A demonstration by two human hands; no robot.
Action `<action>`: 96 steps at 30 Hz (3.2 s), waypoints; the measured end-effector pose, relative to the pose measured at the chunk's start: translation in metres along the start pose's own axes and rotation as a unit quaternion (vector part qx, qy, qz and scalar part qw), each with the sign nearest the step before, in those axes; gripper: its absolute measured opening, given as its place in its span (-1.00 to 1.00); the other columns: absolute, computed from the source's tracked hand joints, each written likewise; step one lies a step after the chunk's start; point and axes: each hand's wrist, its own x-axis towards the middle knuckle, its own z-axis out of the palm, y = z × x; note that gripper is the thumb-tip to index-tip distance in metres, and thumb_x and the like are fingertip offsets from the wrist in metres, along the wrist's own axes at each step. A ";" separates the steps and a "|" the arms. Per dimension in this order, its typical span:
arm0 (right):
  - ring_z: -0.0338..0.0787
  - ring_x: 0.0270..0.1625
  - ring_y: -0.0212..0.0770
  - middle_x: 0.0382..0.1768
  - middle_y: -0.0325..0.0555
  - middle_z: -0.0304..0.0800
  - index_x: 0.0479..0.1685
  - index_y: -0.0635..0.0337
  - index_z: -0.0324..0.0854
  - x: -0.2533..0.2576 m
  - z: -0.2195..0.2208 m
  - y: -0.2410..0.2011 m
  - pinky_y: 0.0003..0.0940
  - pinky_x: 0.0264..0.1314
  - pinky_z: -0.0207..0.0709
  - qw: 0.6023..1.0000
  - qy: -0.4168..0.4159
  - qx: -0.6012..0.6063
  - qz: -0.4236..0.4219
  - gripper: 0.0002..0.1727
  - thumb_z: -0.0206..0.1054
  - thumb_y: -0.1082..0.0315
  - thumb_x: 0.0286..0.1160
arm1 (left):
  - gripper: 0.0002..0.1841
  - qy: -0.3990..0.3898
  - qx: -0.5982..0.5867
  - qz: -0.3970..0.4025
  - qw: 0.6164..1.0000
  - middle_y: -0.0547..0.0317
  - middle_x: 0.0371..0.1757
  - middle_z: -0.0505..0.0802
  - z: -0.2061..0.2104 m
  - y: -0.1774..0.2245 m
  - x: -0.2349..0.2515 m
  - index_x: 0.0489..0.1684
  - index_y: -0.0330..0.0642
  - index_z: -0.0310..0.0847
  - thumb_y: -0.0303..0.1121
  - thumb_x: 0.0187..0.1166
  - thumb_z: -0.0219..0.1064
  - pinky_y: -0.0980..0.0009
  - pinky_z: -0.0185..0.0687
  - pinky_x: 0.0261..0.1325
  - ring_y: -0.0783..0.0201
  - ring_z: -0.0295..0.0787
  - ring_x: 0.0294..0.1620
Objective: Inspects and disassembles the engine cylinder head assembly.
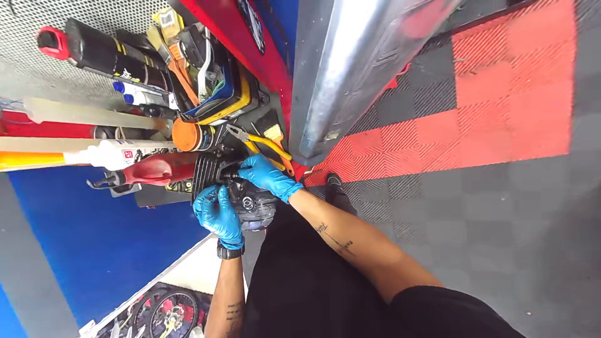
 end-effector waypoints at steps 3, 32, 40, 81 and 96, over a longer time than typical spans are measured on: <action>0.79 -0.10 -0.14 -0.20 -0.02 0.85 -0.17 0.22 0.82 -0.002 -0.001 -0.004 0.00 0.09 0.61 1.000 -0.001 -0.009 0.008 -0.74 0.43 0.19 0.52 | -0.98 -0.004 -0.019 -0.002 1.000 0.02 -0.05 0.88 -0.004 -0.002 0.001 -0.31 -0.33 0.80 -0.57 0.41 0.49 0.29 0.68 0.33 0.18 0.78 0.18; 0.67 -0.28 -0.19 -0.40 -0.11 0.71 -0.45 0.19 0.70 0.003 0.006 -0.014 -0.05 -0.14 0.52 0.999 -0.026 0.000 0.035 -0.74 0.48 0.17 0.39 | -0.92 -0.040 -0.093 -0.031 0.994 0.10 -0.05 0.88 -0.024 -0.018 0.011 -0.24 -0.34 0.79 -0.64 0.46 0.39 0.35 0.74 0.26 0.27 0.81 0.10; 0.69 -0.33 -0.28 -0.39 -0.13 0.76 -0.36 0.21 0.77 0.002 -0.003 -0.012 -0.18 -0.15 0.58 0.999 -0.037 -0.006 0.012 -0.67 0.42 0.10 0.56 | -0.92 -0.029 -0.098 -0.020 0.995 0.10 -0.05 0.88 -0.021 -0.020 0.010 -0.26 -0.34 0.78 -0.65 0.45 0.40 0.35 0.75 0.23 0.26 0.82 0.09; 0.83 0.23 -0.30 0.33 0.04 0.79 0.59 0.22 0.54 -0.027 0.053 0.062 -0.42 0.28 0.69 0.964 0.053 0.261 -0.002 -0.38 0.25 0.64 0.43 | -0.87 -0.066 -0.077 -0.051 0.994 0.15 -0.10 0.90 -0.042 -0.030 0.035 -0.23 -0.34 0.76 -0.63 0.59 0.27 0.34 0.76 0.22 0.29 0.84 0.04; 0.87 0.08 -0.35 0.10 0.01 0.89 0.28 0.34 0.73 -0.030 0.067 0.068 -0.44 0.19 0.74 0.931 0.116 0.343 -0.041 -0.61 0.40 0.57 0.44 | -0.85 -0.067 -0.087 -0.063 0.992 0.19 -0.11 0.90 -0.049 -0.040 0.042 -0.21 -0.31 0.76 -0.62 0.61 0.24 0.33 0.75 0.23 0.30 0.84 0.03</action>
